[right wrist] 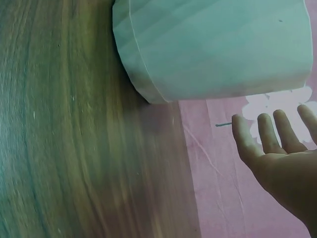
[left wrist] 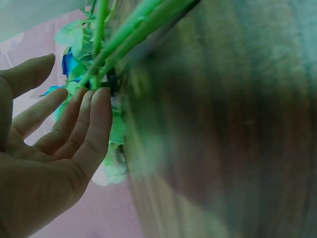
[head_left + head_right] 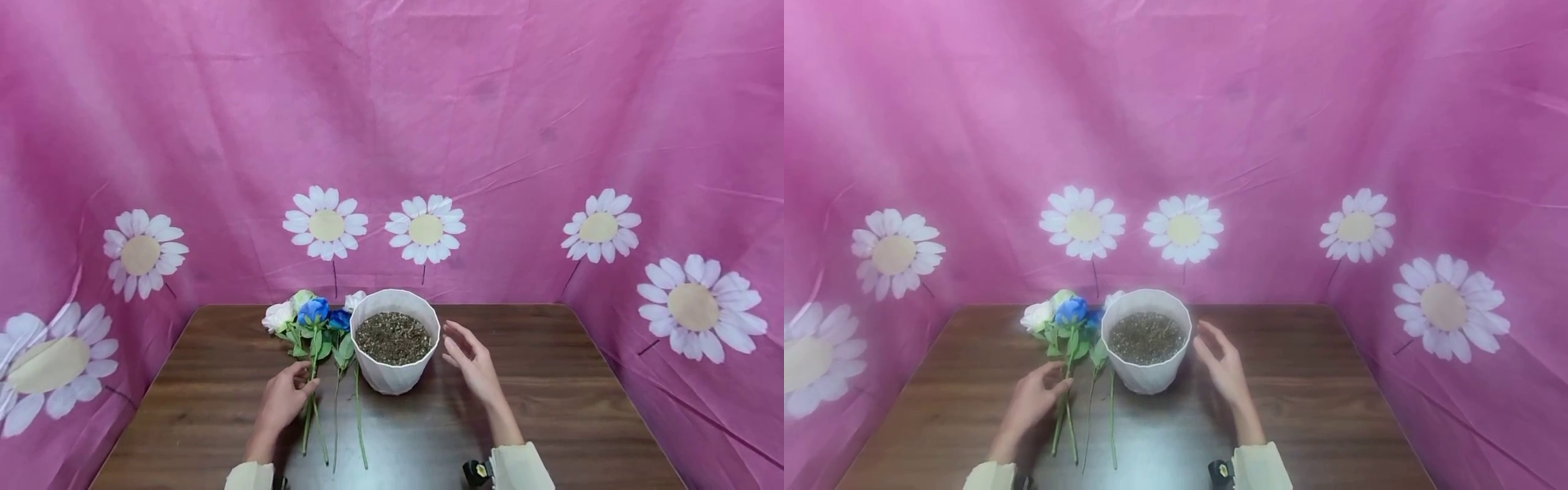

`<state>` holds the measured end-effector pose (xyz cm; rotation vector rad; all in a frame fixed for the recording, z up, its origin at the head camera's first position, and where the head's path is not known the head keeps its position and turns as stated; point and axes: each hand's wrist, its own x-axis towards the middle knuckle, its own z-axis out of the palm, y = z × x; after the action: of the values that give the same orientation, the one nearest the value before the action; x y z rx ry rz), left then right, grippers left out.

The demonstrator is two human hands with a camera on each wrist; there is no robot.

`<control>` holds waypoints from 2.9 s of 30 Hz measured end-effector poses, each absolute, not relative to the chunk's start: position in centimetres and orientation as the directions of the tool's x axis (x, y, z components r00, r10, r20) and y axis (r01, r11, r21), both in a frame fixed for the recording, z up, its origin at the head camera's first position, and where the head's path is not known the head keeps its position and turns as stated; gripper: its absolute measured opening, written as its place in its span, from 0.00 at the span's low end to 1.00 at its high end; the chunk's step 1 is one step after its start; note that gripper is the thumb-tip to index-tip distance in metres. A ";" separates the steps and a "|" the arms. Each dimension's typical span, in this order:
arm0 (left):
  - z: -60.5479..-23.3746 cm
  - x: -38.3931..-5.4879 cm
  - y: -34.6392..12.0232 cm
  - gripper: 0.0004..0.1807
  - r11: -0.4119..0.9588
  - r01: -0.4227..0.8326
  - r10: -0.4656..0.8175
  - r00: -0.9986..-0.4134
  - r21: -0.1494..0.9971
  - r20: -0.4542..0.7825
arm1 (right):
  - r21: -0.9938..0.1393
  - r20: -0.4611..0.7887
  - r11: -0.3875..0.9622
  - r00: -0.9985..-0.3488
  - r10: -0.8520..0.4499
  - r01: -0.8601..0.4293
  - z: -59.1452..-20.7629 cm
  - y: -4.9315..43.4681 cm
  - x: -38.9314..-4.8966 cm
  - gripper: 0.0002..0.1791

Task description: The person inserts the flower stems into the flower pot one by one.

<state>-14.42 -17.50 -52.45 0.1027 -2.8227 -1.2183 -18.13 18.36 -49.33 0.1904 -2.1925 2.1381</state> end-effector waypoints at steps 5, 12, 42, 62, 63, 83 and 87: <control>-53.3 -15.0 -17.5 0.20 0.640 -0.021 -0.088 -0.995 0.768 0.046 | -0.991 0.136 -0.016 -0.990 -0.041 -0.135 -49.7 18.1 -18.6 0.25; -53.7 -14.7 -18.0 0.21 0.582 -0.069 -0.106 -0.994 0.811 -0.009 | -0.993 0.067 -0.105 -0.995 -0.076 -0.059 -50.1 17.0 -18.8 0.27; -54.1 -15.0 -17.9 0.23 0.313 -0.151 -0.090 -0.987 0.938 -0.129 | -0.980 0.031 -0.198 -0.993 -0.116 -0.007 -49.6 16.8 -19.2 0.29; -52.2 -15.8 -17.5 0.26 -0.096 -0.162 -0.176 -0.968 0.982 -0.177 | -0.981 0.007 -0.194 -0.993 -0.121 0.016 -49.7 16.9 -19.3 0.30; -52.1 -15.8 -17.4 0.26 -0.101 -0.155 -0.173 -0.970 0.983 -0.170 | -0.981 0.009 -0.196 -0.993 -0.121 0.015 -49.7 17.0 -19.3 0.30; -49.0 -17.2 -16.5 0.29 -0.180 -0.006 -0.234 -0.971 0.984 -0.049 | -0.983 0.008 -0.185 -0.992 -0.123 0.015 -49.8 17.1 -19.4 0.29; -48.4 -17.4 -16.4 0.30 -0.208 -0.001 -0.249 -0.967 0.978 -0.054 | -0.981 0.012 -0.193 -0.992 -0.122 0.012 -49.8 17.1 -19.4 0.29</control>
<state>-17.38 -16.36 -48.36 0.2997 -1.8657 -2.3044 -19.39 17.08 -49.82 0.1410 -2.0482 2.4919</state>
